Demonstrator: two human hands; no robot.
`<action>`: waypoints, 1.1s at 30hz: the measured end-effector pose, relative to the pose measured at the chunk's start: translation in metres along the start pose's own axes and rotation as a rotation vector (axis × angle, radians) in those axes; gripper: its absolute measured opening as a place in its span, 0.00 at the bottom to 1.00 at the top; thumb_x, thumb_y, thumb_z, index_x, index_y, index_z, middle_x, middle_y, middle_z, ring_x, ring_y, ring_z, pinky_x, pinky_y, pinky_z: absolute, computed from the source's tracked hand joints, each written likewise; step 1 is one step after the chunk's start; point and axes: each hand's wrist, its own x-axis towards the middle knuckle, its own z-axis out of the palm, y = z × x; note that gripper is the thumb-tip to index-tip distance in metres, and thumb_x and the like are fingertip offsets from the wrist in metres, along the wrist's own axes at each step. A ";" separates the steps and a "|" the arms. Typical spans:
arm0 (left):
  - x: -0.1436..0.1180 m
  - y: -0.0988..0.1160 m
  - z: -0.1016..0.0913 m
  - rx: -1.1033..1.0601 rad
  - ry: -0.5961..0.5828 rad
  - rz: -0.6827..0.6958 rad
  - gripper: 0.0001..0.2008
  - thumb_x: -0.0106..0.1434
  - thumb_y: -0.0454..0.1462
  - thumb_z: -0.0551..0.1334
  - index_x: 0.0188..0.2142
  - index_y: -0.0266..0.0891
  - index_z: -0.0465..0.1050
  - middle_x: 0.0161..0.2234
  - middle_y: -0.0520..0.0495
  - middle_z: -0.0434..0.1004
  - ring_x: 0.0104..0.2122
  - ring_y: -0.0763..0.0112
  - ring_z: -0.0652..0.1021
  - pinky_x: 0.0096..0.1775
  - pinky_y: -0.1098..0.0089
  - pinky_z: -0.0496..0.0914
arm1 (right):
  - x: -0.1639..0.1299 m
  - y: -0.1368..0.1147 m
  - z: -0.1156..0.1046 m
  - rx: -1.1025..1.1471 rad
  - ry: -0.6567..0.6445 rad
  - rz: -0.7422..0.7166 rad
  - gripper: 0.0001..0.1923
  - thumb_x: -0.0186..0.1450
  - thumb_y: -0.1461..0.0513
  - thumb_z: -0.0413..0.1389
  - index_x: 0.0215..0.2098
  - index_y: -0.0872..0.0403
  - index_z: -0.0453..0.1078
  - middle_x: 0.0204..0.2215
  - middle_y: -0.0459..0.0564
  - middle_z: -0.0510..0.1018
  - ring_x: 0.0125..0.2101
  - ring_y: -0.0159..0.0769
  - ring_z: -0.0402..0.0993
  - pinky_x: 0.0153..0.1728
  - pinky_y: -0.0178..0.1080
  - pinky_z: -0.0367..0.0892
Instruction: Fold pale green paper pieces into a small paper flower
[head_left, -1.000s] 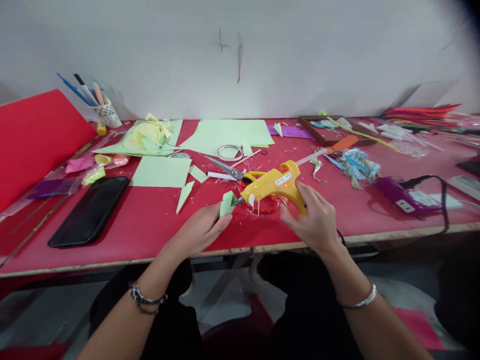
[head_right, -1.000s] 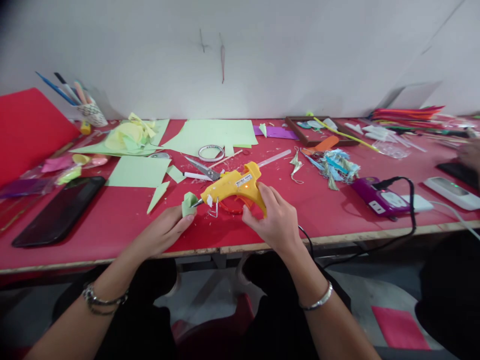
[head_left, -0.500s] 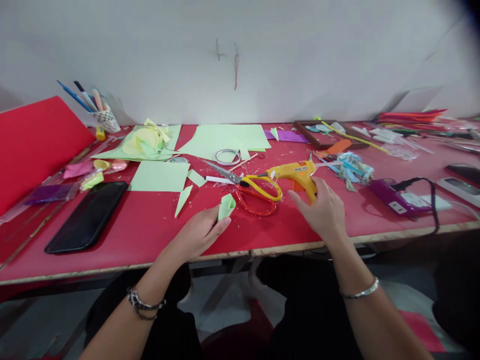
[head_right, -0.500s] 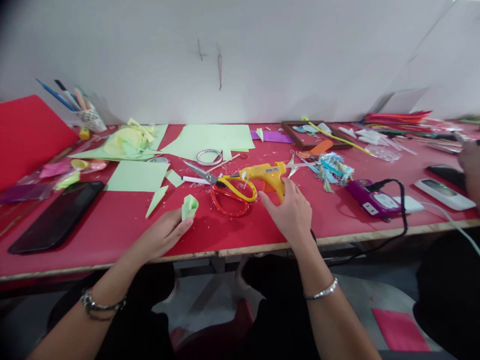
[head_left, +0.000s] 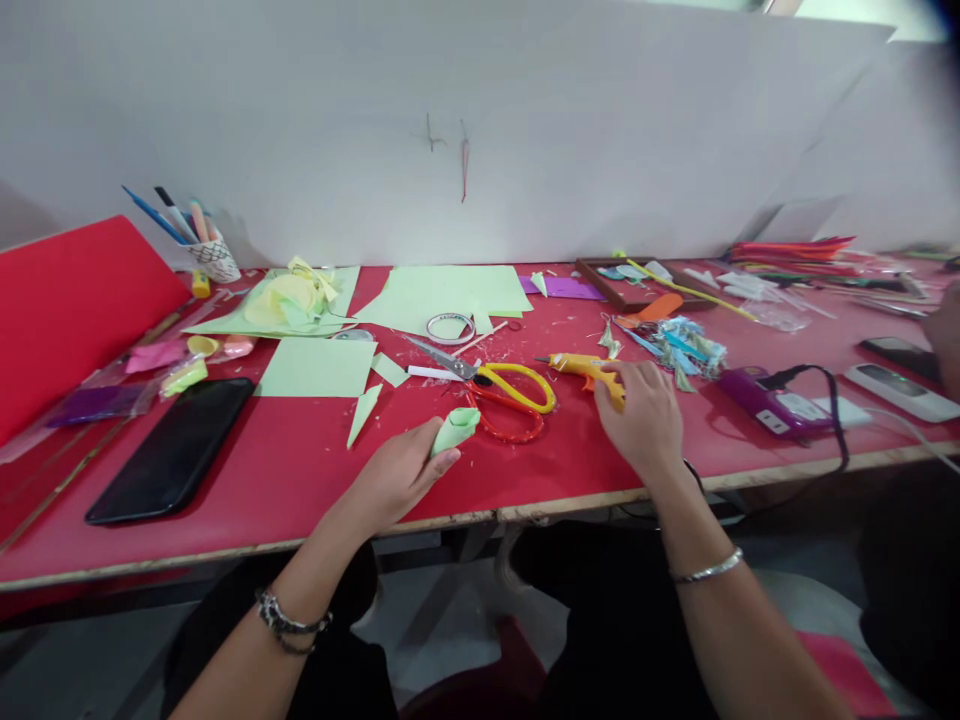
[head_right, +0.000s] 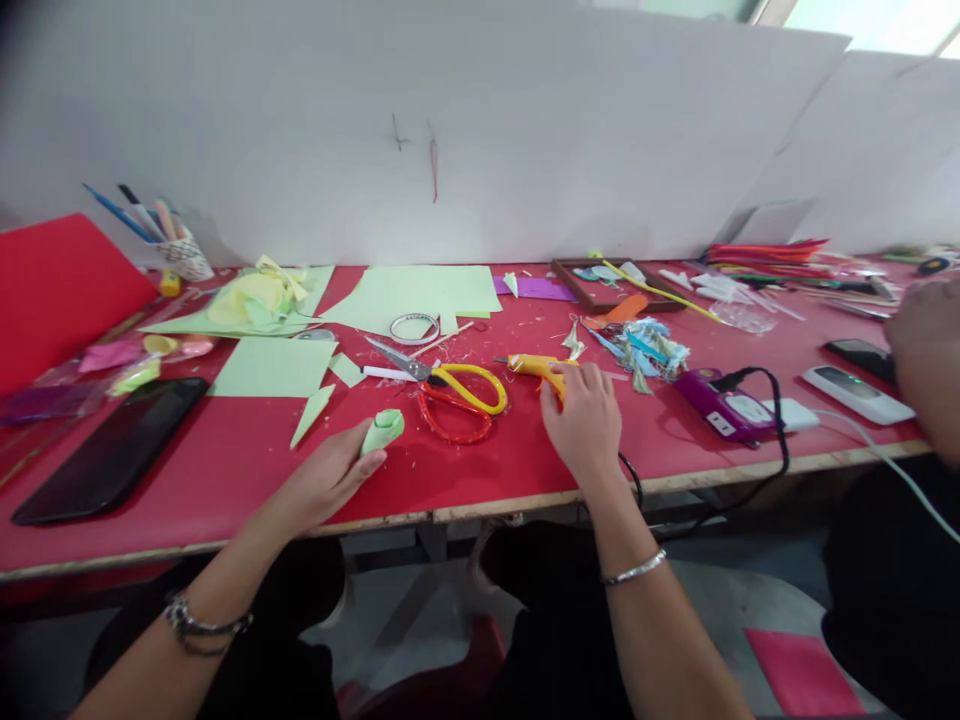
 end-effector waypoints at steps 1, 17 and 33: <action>0.000 0.001 0.000 0.010 -0.011 -0.002 0.18 0.64 0.47 0.43 0.38 0.36 0.62 0.32 0.44 0.71 0.31 0.64 0.72 0.32 0.68 0.64 | 0.000 -0.010 -0.004 0.098 0.013 -0.073 0.10 0.58 0.62 0.48 0.36 0.56 0.67 0.32 0.54 0.70 0.36 0.42 0.65 0.41 0.46 0.62; 0.001 0.006 0.003 -0.027 -0.127 0.093 0.17 0.64 0.44 0.44 0.44 0.36 0.62 0.39 0.42 0.72 0.36 0.64 0.73 0.36 0.67 0.66 | -0.016 -0.087 -0.035 0.664 -0.312 -0.441 0.11 0.58 0.68 0.49 0.39 0.53 0.66 0.42 0.52 0.62 0.46 0.38 0.61 0.48 0.44 0.56; 0.001 0.005 0.003 -0.061 -0.100 0.072 0.18 0.65 0.45 0.43 0.43 0.36 0.63 0.38 0.43 0.72 0.35 0.64 0.73 0.36 0.67 0.66 | -0.016 -0.089 -0.032 0.693 -0.361 -0.423 0.07 0.61 0.69 0.47 0.35 0.53 0.63 0.40 0.51 0.62 0.44 0.36 0.62 0.49 0.45 0.55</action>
